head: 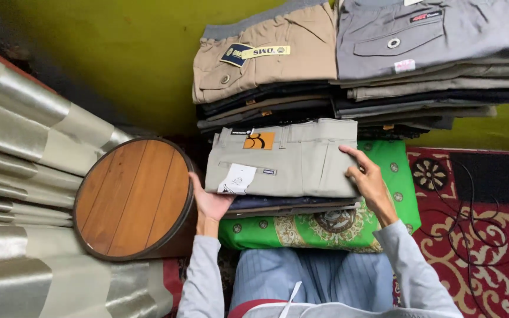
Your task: Sorting and flattening a stack of folded trousers on a surface.
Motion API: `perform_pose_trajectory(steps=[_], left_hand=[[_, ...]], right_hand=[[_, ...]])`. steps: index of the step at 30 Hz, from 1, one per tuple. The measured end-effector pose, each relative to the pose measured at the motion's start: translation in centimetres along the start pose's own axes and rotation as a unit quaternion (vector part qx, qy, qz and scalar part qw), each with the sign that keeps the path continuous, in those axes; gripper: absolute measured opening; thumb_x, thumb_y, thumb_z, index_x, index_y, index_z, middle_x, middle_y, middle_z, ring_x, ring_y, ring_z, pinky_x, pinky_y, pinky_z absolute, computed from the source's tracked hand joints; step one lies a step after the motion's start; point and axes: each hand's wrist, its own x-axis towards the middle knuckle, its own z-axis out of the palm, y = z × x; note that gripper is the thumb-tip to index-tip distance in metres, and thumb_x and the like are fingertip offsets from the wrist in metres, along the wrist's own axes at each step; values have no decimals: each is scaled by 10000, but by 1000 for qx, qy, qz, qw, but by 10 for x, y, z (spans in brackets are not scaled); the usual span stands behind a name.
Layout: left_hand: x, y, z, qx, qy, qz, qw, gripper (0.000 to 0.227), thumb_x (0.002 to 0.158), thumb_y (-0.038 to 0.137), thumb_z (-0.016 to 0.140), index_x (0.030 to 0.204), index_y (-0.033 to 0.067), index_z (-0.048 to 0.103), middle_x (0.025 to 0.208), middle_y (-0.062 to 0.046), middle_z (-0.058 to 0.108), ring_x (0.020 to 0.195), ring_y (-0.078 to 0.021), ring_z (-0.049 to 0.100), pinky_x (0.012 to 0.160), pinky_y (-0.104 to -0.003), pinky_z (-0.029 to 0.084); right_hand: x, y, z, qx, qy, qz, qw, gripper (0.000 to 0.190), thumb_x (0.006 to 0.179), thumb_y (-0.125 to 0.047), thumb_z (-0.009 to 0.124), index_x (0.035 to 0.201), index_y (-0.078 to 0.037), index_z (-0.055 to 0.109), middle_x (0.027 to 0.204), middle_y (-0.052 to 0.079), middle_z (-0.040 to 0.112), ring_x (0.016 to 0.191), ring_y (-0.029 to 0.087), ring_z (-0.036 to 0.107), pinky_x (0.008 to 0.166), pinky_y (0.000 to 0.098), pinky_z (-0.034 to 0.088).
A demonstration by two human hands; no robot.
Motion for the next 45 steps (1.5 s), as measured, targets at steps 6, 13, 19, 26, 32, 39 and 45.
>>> perform_pose_trajectory(steps=[6, 13, 19, 26, 32, 39, 45], left_hand=[[14, 8, -23, 17, 60, 36, 997, 552, 715, 49, 710, 1245, -35, 579, 1191, -205, 632, 1085, -364, 646, 959, -526, 530], [10, -2, -72, 133, 52, 61, 988, 567, 699, -79, 632, 1211, 154, 708, 1112, -177, 634, 996, -336, 618, 864, -399, 540], [-53, 0, -21, 485, 66, 149, 859, 717, 978, 278, 625, 1534, -57, 321, 1512, -345, 387, 1383, -456, 422, 859, -501, 590], [-47, -6, -31, 572, 104, 171, 796, 721, 967, 495, 621, 1458, -7, 460, 1187, -302, 591, 537, -276, 699, 383, -235, 541], [-38, -17, -9, 509, 100, 323, 792, 633, 829, 38, 734, 1397, 33, 455, 1298, -278, 525, 1057, -385, 560, 740, -551, 634], [-9, -23, -51, 377, 3, 341, 861, 774, 719, -91, 726, 1414, 126, 462, 1280, -93, 547, 1103, -204, 530, 928, -369, 546], [-43, -24, -16, 492, 26, 283, 823, 954, 695, -142, 580, 1560, 194, 361, 1558, -239, 299, 1442, -381, 274, 1136, -623, 293]], right_hand=[[11, -10, -4, -14, 15, -53, 998, 719, 662, 0, 536, 1323, -223, 709, 1360, 48, 640, 1260, 202, 569, 1047, 382, 474], [11, 23, -8, -45, -31, -8, 998, 722, 674, -29, 539, 1358, -224, 662, 1416, 143, 584, 1259, 358, 568, 1041, 508, 466], [15, -35, 2, -300, 15, -206, 931, 506, 788, -8, 599, 1263, -161, 685, 1413, 251, 476, 1232, 523, 555, 1024, 614, 471], [88, 16, 59, -476, 1, -288, 831, 326, 951, -407, 638, 1266, -359, 707, 1484, 81, 569, 1442, 353, 455, 1166, 534, 337], [75, 21, 60, -432, 11, -268, 861, 375, 1056, -417, 506, 1397, -325, 631, 1600, 113, 436, 1516, 374, 307, 1205, 553, 207], [82, 24, 62, -434, -1, -250, 866, 390, 1030, -481, 509, 1396, -380, 599, 1627, 62, 379, 1540, 343, 254, 1215, 546, 173], [85, 26, 65, -469, -6, -248, 847, 405, 1026, -517, 479, 1408, -418, 570, 1631, 52, 373, 1546, 326, 247, 1213, 539, 178]])
